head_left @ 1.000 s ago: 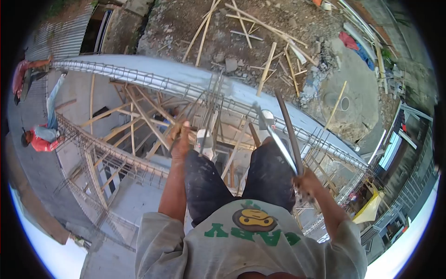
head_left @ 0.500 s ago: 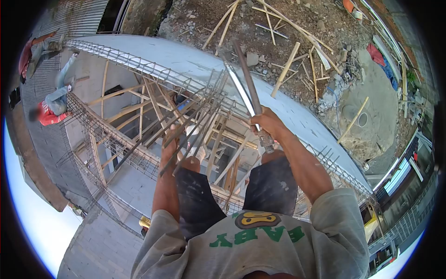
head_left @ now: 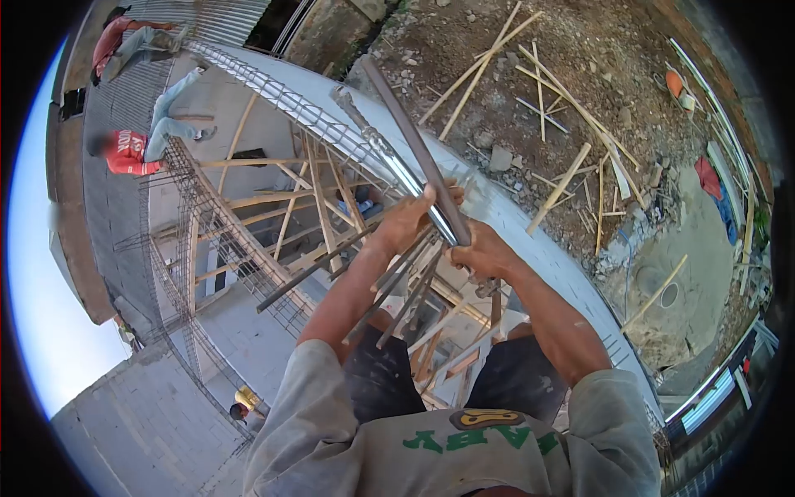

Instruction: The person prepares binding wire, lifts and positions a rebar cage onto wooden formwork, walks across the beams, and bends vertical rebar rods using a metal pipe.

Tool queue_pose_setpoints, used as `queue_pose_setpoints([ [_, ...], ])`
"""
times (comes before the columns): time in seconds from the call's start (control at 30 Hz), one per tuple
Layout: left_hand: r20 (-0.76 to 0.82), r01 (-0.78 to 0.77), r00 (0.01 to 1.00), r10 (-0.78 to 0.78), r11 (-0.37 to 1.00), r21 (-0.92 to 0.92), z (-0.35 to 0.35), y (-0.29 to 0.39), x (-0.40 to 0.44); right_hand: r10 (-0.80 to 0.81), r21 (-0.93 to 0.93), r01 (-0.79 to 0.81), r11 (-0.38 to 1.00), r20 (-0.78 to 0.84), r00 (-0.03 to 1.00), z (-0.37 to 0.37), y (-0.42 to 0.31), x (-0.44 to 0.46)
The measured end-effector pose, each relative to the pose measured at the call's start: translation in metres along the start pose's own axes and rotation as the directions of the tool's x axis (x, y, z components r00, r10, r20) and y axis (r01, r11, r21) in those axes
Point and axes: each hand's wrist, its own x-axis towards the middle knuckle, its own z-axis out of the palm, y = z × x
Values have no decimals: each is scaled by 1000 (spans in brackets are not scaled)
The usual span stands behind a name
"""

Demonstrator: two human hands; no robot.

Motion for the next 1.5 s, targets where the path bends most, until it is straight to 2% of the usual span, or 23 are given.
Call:
queue_pose_setpoints([
  [0.13,-188,56,981,-56,998,-6,-1,7,-8,-27,-79,24,997,-35,999,-7,-13,-11],
  [0.17,-242,60,968,-59,998,-3,3,1,-12,78,52,-77,996,-18,997,-10,-19,-18],
  [0.2,-318,-46,948,-8,986,-162,23,20,-19,-15,26,17,1000,-105,994,-13,-9,-21],
  [0.27,-356,-144,927,115,988,-56,11,28,-27,-223,-59,215,975,-265,938,-22,14,-24],
  [0.3,-367,-221,913,178,972,-80,6,29,-30,-180,-86,161,983,-317,931,-33,6,-34],
  [0.4,-372,-370,874,314,925,-87,8,32,-37,198,-54,-232,971,-356,913,-69,-29,-71],
  [0.47,-324,-383,876,356,924,-20,19,34,-43,121,-75,-182,980,-502,856,-84,2,-89],
  [0.5,-203,-382,890,408,911,156,13,27,-45,75,-92,-154,984,-566,821,-91,11,-96],
  [0.6,-139,-251,954,265,962,110,13,14,-57,52,25,-46,999,-537,842,-114,3,-122],
  [0.73,-174,-293,935,308,950,103,-3,-6,-39,165,210,-89,974,-380,910,-134,23,-102],
  [0.77,-220,-253,938,267,963,88,0,-1,-33,188,133,-146,980,-396,899,-133,20,-92],
  [0.8,-241,-240,937,251,968,74,4,0,-29,9,-64,-38,997,-412,911,-131,29,-77],
  [0.87,-274,-216,936,222,975,50,8,6,-11,-350,-437,177,882,-356,866,-124,49,-40],
  [0.9,-242,-182,951,192,981,66,6,9,-3,-224,-375,106,921,-288,931,-120,30,-28],
  [1.0,-194,-233,925,327,891,391,4,14,20,-265,-512,203,834,-49,963,-97,5,14],
  [1.1,-207,-254,888,411,813,524,29,32,22,-339,-566,360,741,147,929,-74,-10,54],
  [1.17,-174,-242,930,323,897,371,15,15,33,-381,-548,423,722,196,904,-53,-13,66],
  [1.2,-160,-259,890,427,762,594,4,9,33,-352,-427,392,815,173,920,-44,-23,64],
  [1.27,-56,-194,815,576,364,911,-13,2,32,-263,-158,283,946,134,955,-36,-42,55],
  [1.3,-118,-170,766,631,376,911,-7,3,25,-261,-140,273,952,96,961,-32,-35,62],
  [1.33,-90,-160,664,743,258,953,-6,8,20,-251,-120,256,959,55,966,-32,-21,72],
  [1.4,-218,-174,514,830,349,921,-4,24,10,-263,-84,261,962,-12,965,-38,-15,82],
  [1.5,-637,-132,602,482,847,516,-16,12,14,-300,-31,299,954,-25,954,-49,-20,76],
])
